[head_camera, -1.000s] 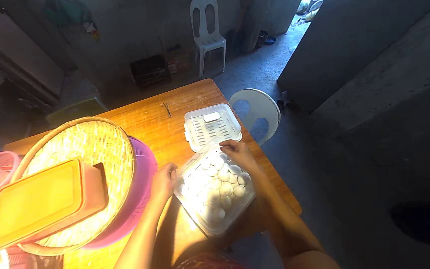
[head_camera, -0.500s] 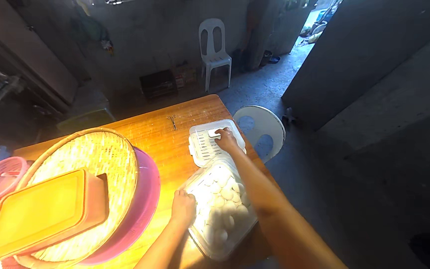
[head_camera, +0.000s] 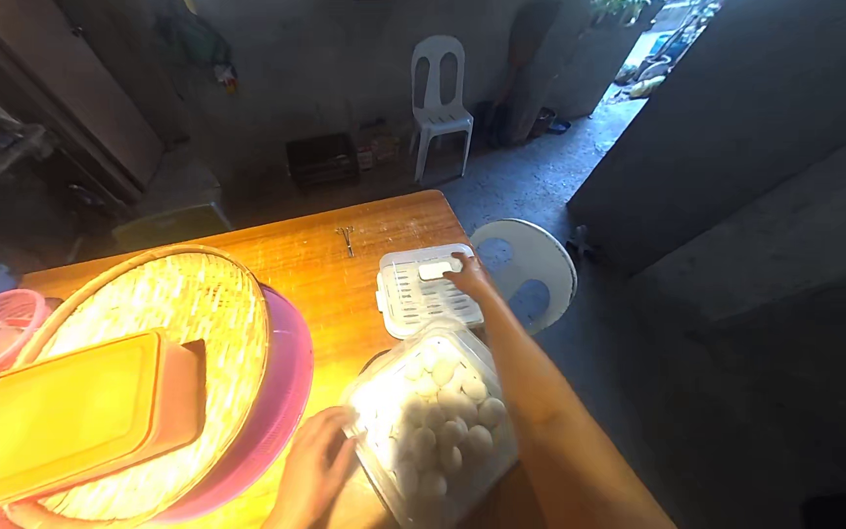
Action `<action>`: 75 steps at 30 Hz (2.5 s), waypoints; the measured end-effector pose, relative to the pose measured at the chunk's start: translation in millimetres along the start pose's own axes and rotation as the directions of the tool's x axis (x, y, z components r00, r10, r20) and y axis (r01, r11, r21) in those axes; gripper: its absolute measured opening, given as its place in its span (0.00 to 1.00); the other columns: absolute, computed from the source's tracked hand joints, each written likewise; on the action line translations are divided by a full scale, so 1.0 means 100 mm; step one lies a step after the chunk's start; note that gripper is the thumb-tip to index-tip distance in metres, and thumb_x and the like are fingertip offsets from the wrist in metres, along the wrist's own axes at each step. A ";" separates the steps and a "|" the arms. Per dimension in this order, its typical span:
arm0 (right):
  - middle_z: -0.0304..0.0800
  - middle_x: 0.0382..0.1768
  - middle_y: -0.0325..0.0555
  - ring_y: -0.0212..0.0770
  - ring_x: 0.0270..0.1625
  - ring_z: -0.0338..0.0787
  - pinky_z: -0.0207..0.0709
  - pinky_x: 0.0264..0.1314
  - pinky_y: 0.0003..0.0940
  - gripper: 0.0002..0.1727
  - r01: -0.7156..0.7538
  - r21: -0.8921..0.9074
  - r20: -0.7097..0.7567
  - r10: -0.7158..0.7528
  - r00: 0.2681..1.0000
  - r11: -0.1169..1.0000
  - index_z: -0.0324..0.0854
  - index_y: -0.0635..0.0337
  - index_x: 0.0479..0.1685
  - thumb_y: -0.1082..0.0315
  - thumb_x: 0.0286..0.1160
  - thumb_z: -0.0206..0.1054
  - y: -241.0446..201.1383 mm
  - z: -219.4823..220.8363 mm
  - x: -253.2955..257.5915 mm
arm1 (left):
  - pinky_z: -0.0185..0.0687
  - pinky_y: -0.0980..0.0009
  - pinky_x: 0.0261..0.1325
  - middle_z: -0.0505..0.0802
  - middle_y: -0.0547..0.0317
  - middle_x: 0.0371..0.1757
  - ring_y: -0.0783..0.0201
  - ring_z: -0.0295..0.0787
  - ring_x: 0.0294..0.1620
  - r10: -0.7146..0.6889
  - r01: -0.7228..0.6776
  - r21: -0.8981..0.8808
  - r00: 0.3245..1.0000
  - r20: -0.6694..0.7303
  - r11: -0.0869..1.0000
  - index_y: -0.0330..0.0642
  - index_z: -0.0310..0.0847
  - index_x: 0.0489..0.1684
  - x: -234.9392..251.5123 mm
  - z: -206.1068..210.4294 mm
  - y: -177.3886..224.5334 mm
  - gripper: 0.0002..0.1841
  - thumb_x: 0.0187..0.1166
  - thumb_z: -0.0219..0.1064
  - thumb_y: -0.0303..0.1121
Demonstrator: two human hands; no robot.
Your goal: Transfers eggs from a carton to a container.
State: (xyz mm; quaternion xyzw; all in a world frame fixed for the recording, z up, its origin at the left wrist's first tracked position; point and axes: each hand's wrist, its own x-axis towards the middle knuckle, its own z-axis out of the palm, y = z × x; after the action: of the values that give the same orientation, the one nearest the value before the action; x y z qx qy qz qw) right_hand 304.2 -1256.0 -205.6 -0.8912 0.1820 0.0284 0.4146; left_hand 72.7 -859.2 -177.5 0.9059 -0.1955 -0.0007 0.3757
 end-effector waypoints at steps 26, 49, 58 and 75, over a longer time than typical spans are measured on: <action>0.83 0.67 0.63 0.55 0.64 0.84 0.78 0.64 0.54 0.29 -0.251 0.510 0.052 0.261 0.964 0.823 0.69 0.61 0.80 0.50 0.91 0.55 1.62 -0.72 -0.63 | 0.64 0.39 0.82 0.68 0.34 0.86 0.36 0.67 0.84 -0.261 0.292 -0.092 0.932 0.252 0.952 0.40 0.59 0.89 2.24 0.59 0.24 0.37 0.86 0.62 0.52; 0.82 0.69 0.64 0.55 0.67 0.85 0.79 0.70 0.55 0.39 -0.128 0.657 0.089 0.092 0.992 0.743 0.67 0.63 0.83 0.57 0.73 0.76 0.57 -0.52 0.21 | 0.76 0.42 0.72 0.82 0.30 0.72 0.40 0.81 0.71 -0.643 0.630 -0.441 0.752 0.144 0.639 0.35 0.58 0.86 3.03 0.82 0.23 0.41 0.80 0.70 0.52; 0.87 0.65 0.48 0.41 0.55 0.91 0.88 0.55 0.44 0.34 -0.062 0.598 0.294 -0.147 0.945 0.799 0.63 0.43 0.88 0.54 0.81 0.66 0.21 -1.08 -1.77 | 0.84 0.47 0.64 0.86 0.43 0.66 0.52 0.88 0.62 -0.590 0.573 -0.279 0.807 0.025 0.771 0.44 0.56 0.88 0.73 -0.06 1.15 0.45 0.72 0.72 0.54; 0.72 0.82 0.55 0.55 0.80 0.76 0.71 0.77 0.62 0.37 -0.044 0.368 0.234 -0.047 0.971 0.929 0.67 0.45 0.88 0.40 0.82 0.62 0.74 -0.69 -2.70 | 0.77 0.45 0.73 0.74 0.37 0.82 0.46 0.81 0.74 -0.690 0.706 -0.267 0.704 0.167 0.656 0.45 0.53 0.92 -0.66 0.60 1.19 0.43 0.82 0.56 0.62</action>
State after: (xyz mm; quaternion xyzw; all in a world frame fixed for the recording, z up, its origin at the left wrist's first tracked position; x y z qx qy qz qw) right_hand 19.6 -1270.3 -159.8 -0.7870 0.1322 0.1002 0.5942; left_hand -38.7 -952.9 -149.1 0.8398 0.1604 -0.1985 0.4792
